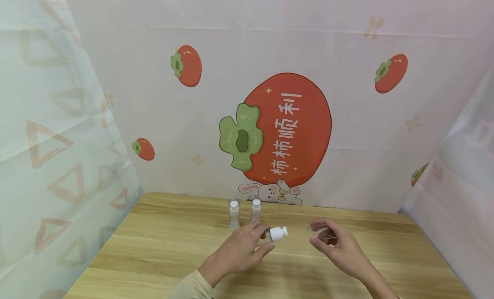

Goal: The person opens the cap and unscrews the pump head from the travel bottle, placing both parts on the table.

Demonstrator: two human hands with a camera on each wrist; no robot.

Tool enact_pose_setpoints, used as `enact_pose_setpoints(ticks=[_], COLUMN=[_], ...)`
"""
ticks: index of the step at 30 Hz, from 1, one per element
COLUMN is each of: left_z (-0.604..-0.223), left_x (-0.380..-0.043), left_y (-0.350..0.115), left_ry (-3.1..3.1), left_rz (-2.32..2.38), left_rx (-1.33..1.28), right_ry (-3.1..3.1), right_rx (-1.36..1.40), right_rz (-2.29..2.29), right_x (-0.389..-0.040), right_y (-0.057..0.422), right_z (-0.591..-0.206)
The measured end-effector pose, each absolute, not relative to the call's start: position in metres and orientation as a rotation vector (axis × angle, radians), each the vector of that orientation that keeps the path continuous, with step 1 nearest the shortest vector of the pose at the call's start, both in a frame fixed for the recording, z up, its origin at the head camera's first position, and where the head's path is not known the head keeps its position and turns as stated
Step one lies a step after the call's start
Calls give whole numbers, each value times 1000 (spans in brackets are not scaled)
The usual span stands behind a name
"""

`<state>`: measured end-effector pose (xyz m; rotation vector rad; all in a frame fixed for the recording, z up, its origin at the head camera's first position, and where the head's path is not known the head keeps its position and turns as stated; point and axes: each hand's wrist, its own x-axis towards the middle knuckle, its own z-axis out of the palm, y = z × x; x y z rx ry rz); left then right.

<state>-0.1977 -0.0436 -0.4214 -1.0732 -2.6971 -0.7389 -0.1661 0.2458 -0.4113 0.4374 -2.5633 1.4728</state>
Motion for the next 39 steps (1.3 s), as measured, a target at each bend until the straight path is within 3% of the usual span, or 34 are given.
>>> enact_pose_setpoints(ticks=[39], left_z=[-419], left_x=[-204], left_y=[-50], left_ry=[-2565], left_rz=[-833], left_rx=[-1025], right_ry=[-2899], right_rx=[82], right_rz=[897], right_x=[-184], right_y=[352], right_z=[-465])
